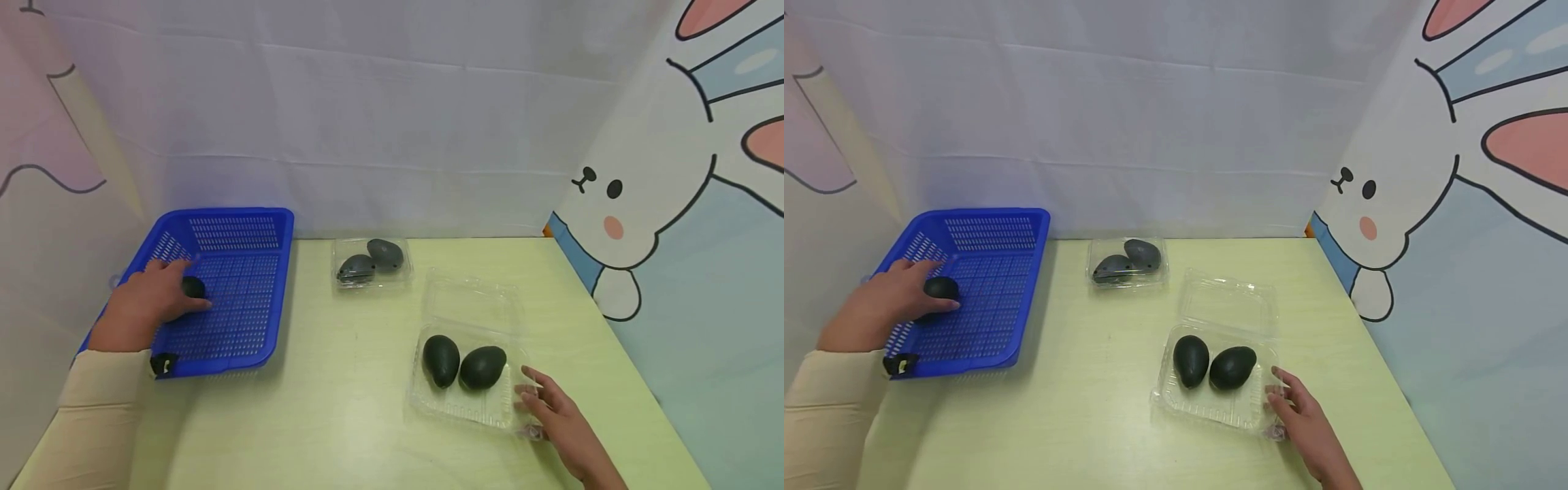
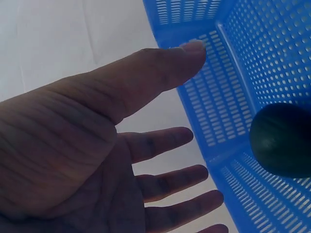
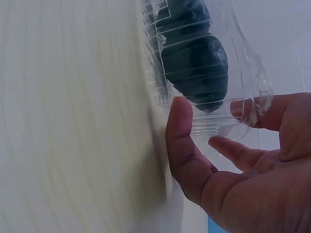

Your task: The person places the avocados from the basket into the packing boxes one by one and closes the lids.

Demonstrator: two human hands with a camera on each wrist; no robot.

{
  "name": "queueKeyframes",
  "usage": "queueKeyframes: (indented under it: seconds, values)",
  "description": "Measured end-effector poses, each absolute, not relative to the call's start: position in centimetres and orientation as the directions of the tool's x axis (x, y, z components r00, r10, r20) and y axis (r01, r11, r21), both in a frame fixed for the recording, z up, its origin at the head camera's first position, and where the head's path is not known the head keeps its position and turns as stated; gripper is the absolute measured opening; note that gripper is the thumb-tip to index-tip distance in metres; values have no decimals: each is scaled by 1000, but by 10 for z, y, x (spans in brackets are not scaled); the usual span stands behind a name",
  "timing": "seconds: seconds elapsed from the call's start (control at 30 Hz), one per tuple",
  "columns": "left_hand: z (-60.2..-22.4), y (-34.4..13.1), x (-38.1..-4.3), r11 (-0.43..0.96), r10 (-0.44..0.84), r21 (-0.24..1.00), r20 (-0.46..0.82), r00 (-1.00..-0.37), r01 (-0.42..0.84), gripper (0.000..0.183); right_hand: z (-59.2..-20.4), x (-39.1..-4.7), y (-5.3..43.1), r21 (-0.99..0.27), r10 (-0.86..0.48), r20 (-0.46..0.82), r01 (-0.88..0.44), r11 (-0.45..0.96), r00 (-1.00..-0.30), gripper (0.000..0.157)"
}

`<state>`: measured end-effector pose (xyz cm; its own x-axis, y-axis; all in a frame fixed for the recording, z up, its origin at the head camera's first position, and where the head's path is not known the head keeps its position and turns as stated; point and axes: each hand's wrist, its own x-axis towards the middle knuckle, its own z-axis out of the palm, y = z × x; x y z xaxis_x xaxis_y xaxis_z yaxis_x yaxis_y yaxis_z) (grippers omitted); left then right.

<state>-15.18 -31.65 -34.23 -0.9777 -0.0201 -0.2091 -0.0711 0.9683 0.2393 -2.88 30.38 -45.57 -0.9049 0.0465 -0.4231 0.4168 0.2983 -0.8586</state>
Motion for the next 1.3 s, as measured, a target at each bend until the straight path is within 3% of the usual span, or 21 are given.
queueKeyframes:
  seconds: [0.83,1.3]
  values:
    - [-347,-323,-137,969,16,239,-326,-945,-66,111,-457,-29,304,-842,55,-435,427,328,-899,55]
    - [-335,-327,-168,981,33,192,-260,-965,-18,98,-457,-28,303,-855,56,-418,414,311,-907,55]
